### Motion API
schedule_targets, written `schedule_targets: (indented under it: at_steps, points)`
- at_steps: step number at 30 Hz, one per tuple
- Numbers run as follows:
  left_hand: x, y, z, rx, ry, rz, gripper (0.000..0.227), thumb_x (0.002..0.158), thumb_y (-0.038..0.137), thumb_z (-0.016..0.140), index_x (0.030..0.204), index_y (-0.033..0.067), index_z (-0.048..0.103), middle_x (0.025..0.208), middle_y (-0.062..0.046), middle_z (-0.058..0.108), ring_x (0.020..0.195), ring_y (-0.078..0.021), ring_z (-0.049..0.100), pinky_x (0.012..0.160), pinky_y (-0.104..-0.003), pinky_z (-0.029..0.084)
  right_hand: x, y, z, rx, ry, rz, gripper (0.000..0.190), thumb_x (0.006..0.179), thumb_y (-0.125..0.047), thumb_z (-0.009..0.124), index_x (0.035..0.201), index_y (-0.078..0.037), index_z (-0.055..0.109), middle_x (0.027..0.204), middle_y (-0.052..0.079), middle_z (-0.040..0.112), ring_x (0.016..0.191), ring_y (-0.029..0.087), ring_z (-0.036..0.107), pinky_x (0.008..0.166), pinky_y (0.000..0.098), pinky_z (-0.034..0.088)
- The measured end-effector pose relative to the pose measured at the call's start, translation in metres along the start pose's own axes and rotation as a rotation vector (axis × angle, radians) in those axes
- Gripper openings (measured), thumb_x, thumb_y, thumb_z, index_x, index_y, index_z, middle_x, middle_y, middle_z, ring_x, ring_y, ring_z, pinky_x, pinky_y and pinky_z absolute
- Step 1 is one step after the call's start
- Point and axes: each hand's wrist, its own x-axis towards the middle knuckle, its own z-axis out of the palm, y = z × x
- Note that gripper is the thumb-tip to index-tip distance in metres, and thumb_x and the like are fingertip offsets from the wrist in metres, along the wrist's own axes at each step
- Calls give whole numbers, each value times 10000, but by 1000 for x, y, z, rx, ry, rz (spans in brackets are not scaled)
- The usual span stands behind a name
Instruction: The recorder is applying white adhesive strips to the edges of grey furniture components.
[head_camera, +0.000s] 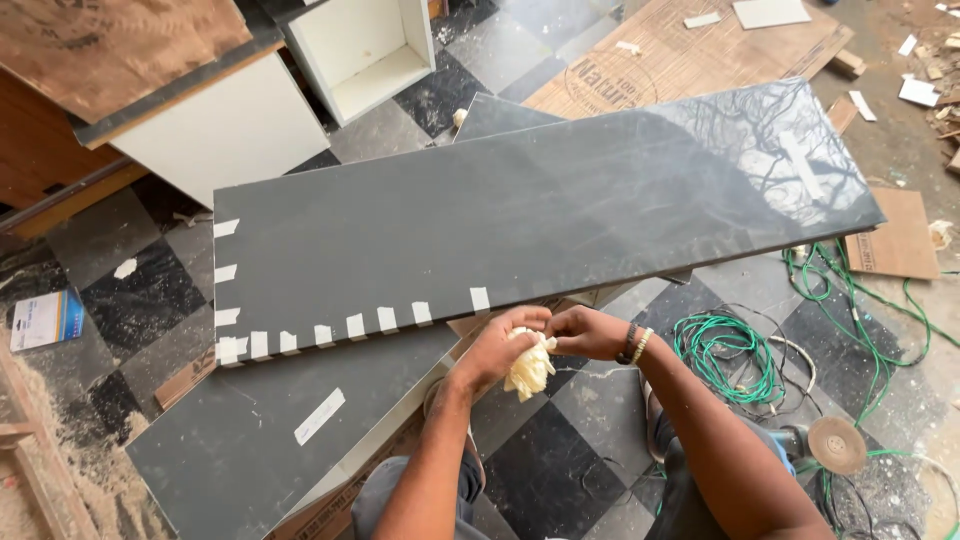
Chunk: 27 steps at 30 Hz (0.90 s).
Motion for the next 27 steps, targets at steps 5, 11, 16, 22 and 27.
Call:
schedule_targets:
  at_steps: [5,11,16,22,27]
  points:
    - [27,-25,1,-136,81,30,278,999,147,518,1177,-14,659,960,-126,726,773,-167,708,670,-302,604,2,23,3,252,105,-39,235,958,-207,692,1077,-15,755,873,-1,735,769,51,628,713,265,543]
    - [37,-27,1,-421,302,241,267,1019,158,489,1130,-28,644,934,-156,720,744,-194,713,649,-320,618,14,10,36,490,584,-155,287,966,-209,672,1147,6,725,943,33,761,806,98,692,750,297,594]
    - [26,-15,5,-700,222,319,266,1056,151,477,1263,-4,540,1201,-155,682,1041,-209,698,922,-356,607,-3,-61,71,149,949,-290,464,932,-301,697,1317,-46,648,1190,122,643,1086,229,617,926,376,552]
    - [15,-15,9,-283,101,406,623,1093,415,286,1561,7,341,1468,-212,520,1295,-266,596,1080,-381,549,-4,-70,55,117,842,-520,709,899,-445,750,1460,-89,502,1471,156,420,1406,320,437,1156,452,450]
    - [7,-13,29,-1,0,299,997,918,778,219,1642,119,30,1627,-193,280,1497,-312,336,1217,-504,300,-5,-59,40,149,799,-510,536,928,-431,742,1302,-64,629,1448,182,533,1348,292,532,1076,423,514]
